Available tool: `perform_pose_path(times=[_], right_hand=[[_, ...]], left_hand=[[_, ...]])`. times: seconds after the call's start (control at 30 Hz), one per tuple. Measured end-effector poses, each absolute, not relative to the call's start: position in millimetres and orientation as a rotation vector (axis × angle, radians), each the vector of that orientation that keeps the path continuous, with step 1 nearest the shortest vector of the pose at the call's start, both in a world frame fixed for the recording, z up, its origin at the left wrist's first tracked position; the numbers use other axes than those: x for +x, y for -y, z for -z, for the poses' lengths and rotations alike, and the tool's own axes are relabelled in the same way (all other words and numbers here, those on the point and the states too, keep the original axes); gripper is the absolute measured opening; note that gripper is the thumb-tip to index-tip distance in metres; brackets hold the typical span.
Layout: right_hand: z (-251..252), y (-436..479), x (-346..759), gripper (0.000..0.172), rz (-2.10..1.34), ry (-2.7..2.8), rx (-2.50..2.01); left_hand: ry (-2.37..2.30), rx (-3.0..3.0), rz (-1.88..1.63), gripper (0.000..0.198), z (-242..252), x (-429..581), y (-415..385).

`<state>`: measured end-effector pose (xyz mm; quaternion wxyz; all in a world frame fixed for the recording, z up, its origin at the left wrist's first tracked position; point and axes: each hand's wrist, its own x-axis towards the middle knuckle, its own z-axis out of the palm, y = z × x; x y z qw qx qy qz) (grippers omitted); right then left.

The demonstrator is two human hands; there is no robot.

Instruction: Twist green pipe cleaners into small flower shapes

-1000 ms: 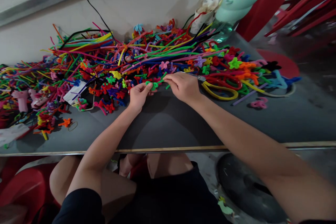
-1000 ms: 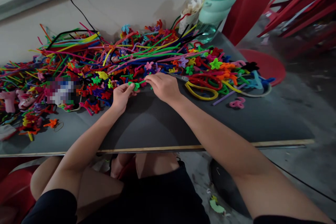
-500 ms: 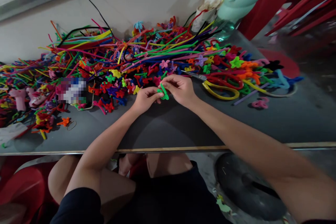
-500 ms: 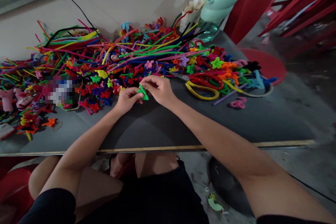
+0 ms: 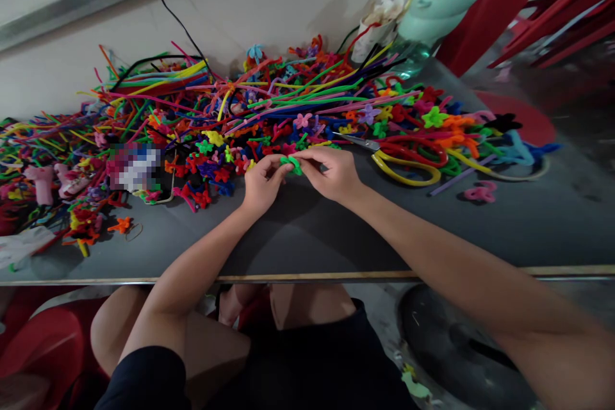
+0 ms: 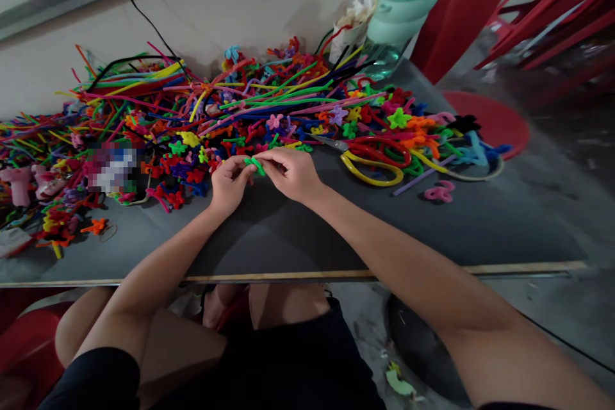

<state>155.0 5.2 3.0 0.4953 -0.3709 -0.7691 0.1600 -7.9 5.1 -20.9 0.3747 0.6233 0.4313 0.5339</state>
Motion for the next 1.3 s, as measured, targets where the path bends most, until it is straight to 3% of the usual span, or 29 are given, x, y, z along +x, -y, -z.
perform_pose_path(times=[0.17,0.3,0.47,0.7,0.93,1.13,1.3], right_hand=[[-3,-6,157,0.024,-0.362,1.937,-0.891],[0,-8,159,0.023,-0.393,1.957,-0.908],[-1,-9,159,0.027,-0.526,1.940,-0.941],[1,-9,156,0.024,-0.707,1.835,-0.958],[12,-8,140,0.033,-0.969,1.543,-1.049],[13,-23,146,0.029,-1.283,1.292,-1.072],[7,-31,160,0.026,-1.578,1.430,-1.043]], left_hand=[[-1.137,1.728,-1.418,0.034,19,-12,-6],[-1.043,2.007,-1.445,0.018,15,-17,-7],[-1.061,2.098,-1.463,0.015,10,-18,-3],[-1.120,1.525,-1.383,0.028,13,-9,-4],[-1.185,1.221,-1.380,0.031,23,0,-2],[-1.231,1.745,-1.280,0.032,11,-18,-8],[-1.210,2.479,-1.189,0.029,7,-39,-21]])
